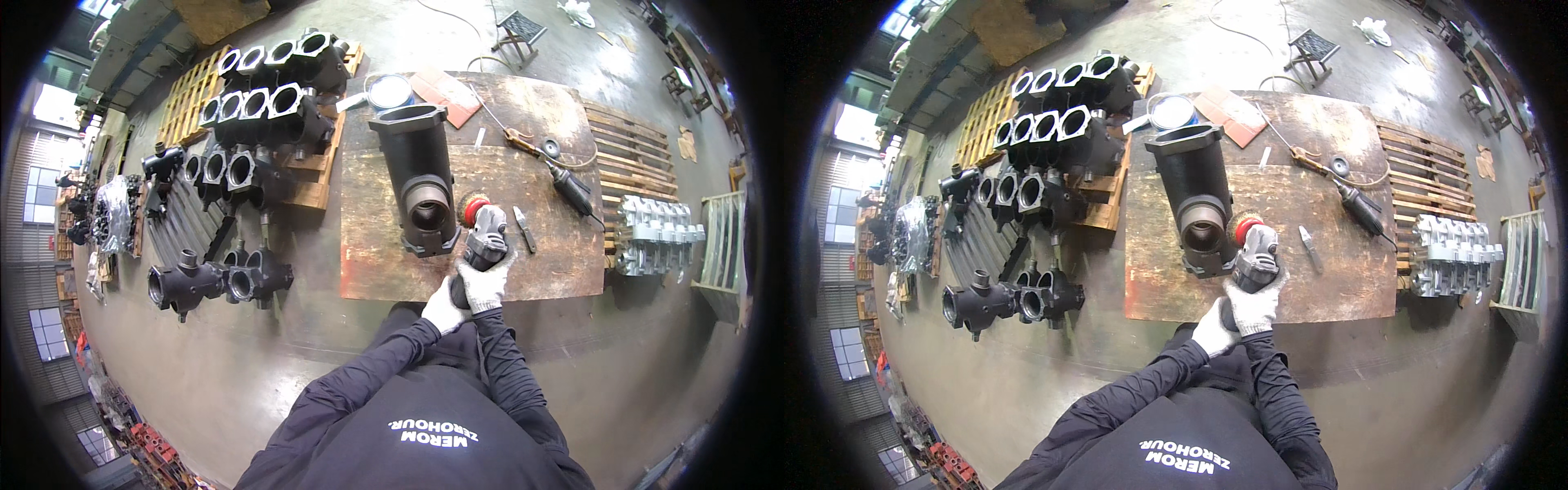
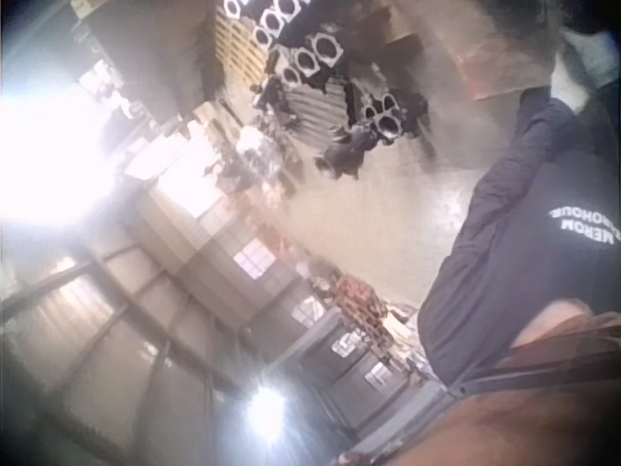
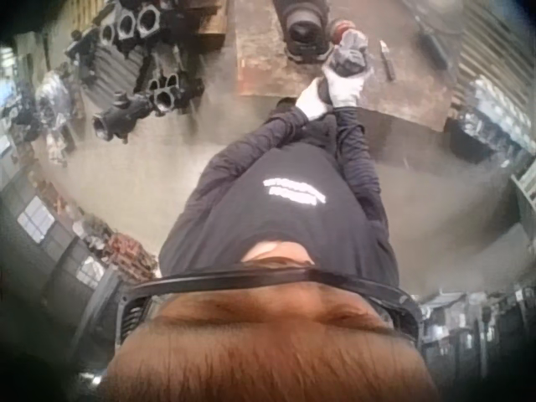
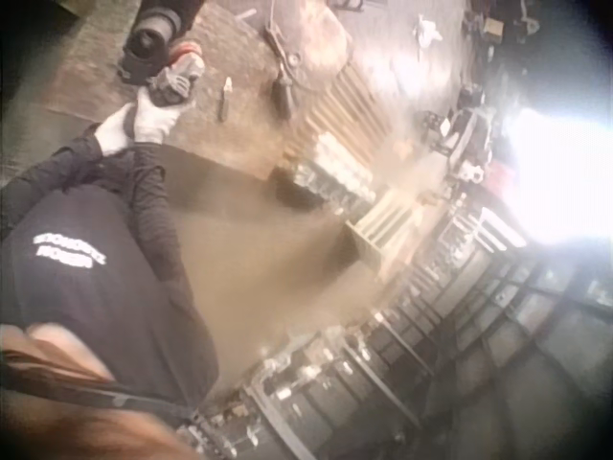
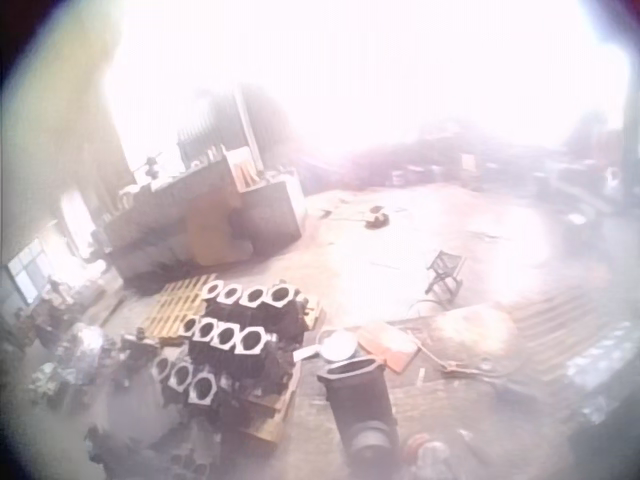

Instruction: The person uses an angle grinder to smooth the interior and exterior surfaces of a large metal exhaust manifold. They rotate the part on a workbench to access different areas, then place it on a pallet with other similar parts.

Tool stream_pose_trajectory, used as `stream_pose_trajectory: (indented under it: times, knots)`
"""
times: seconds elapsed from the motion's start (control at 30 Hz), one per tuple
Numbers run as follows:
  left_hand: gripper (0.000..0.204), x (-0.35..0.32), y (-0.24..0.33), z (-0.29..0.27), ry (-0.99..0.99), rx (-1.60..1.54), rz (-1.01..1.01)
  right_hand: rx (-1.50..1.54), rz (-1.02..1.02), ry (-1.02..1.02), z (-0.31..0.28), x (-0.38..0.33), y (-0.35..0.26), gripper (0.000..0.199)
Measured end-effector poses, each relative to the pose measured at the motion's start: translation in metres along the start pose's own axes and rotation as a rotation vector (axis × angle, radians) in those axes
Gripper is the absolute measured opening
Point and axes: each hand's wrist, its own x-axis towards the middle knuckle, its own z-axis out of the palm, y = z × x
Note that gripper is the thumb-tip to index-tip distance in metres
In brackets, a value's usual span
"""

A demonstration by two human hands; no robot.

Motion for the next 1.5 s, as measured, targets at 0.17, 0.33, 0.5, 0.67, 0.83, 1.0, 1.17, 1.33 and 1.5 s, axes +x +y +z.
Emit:
stream_pose_trajectory:
  times: [0.17, 0.33, 0.5, 0.67, 0.83, 1.0, 1.17, 1.33, 1.5]
  knots:
    - [0.073, 0.002, 0.011, -0.018, 0.149, 0.017, 0.056, 0.024, -0.083, -0.025, 0.018, -0.006, -0.034, 0.108]
    - [0.072, 0.015, 0.016, -0.062, 0.231, 0.021, 0.013, -0.008, -0.059, -0.065, 0.058, -0.012, -0.067, 0.104]
    - [0.07, 0.029, 0.002, -0.136, 0.225, 0.053, 0.101, 0.076, -0.163, 0.086, 0.133, -0.023, -0.092, 0.1]
    - [0.065, 0.055, -0.02, -0.221, 0.105, 0.189, 0.14, 0.078, -0.079, 0.283, 0.209, -0.03, -0.111, 0.093]
    - [0.072, 0.098, -0.033, -0.259, 0.025, 0.291, 0.129, 0.254, 0.015, 0.302, 0.245, -0.009, -0.124, 0.089]
    - [0.083, 0.148, -0.021, -0.266, -0.064, 0.247, 0.242, 0.182, 0.026, 0.444, 0.25, 0.019, -0.135, 0.088]
    - [0.075, 0.176, -0.011, -0.27, -0.15, 0.372, 0.289, 0.18, 0.138, 0.541, 0.249, 0.048, -0.131, 0.096]
    - [0.084, 0.171, -0.049, -0.285, -0.163, 0.269, 0.323, 0.206, 0.097, 0.492, 0.273, 0.03, -0.121, 0.089]
    - [0.08, 0.185, -0.038, -0.271, -0.185, 0.249, 0.317, 0.13, 0.078, 0.579, 0.253, 0.04, -0.135, 0.091]
